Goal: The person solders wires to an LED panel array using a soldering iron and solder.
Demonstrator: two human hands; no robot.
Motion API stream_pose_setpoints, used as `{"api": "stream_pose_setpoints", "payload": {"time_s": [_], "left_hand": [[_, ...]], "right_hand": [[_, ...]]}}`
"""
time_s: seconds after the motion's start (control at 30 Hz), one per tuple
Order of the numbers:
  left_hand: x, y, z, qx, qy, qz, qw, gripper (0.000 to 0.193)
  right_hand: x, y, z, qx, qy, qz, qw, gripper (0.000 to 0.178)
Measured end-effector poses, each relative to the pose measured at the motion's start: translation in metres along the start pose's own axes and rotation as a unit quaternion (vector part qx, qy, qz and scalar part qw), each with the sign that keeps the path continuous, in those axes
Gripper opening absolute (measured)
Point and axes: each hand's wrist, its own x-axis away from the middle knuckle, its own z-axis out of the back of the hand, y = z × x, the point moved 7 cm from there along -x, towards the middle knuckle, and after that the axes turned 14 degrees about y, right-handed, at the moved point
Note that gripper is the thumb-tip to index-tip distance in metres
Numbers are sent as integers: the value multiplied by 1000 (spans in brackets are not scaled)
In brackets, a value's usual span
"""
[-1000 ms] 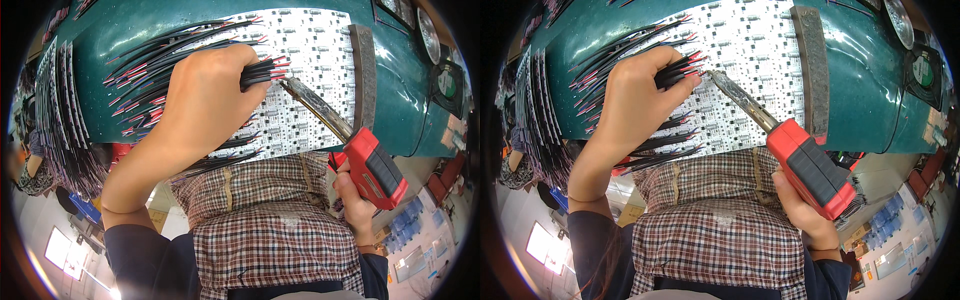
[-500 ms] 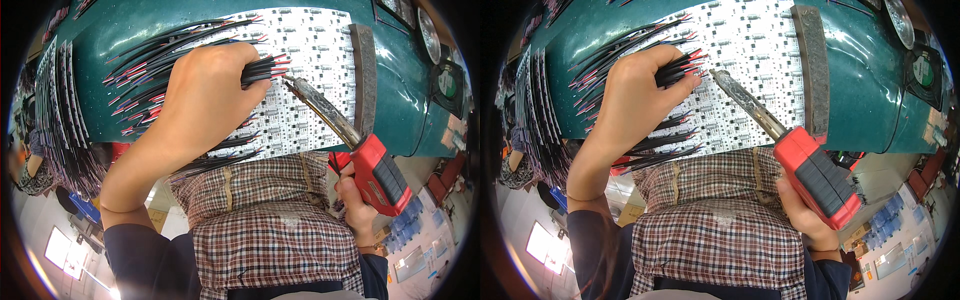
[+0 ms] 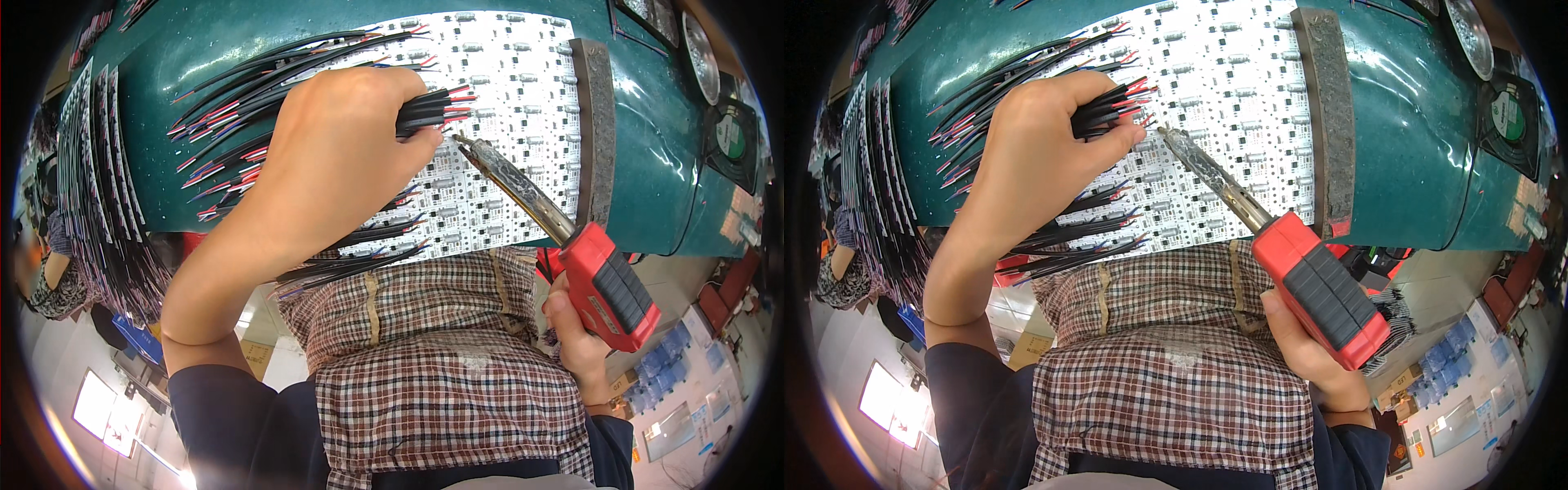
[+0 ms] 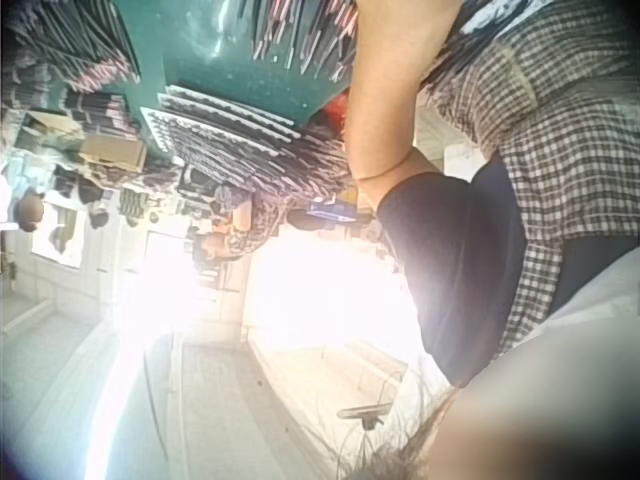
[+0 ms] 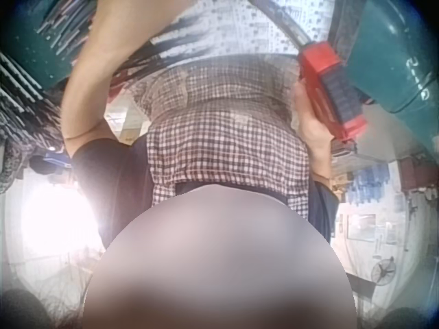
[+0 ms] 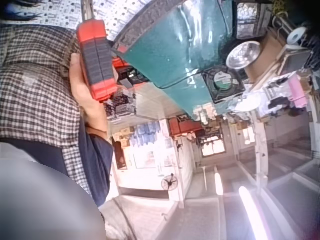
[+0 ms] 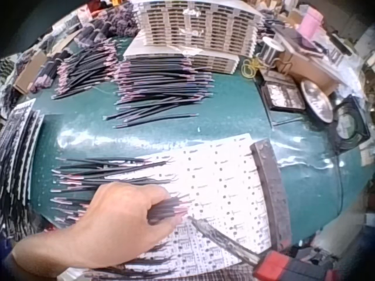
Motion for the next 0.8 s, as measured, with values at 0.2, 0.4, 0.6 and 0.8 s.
{"api": "stream_pose_setpoints", "payload": {"time_s": [0.2,0.4,0.6,0.8], "left_hand": [[2,0,0,-2,11,-8,1000,26],[1,0,-1,1,9,3,1000,25],[0,-1,0,5,14,1,1000,25],[-2,0,0,-8,18,-8,1000,26]], "right_hand": [[-1,-1,6,8,-10,9,1000,9],[2,6,5,-50,48,-39,997,13],[-4,-2,-6,-7,-26,-27,999,12],[-2,3,-4,9,-5,12,1000,10]]}}
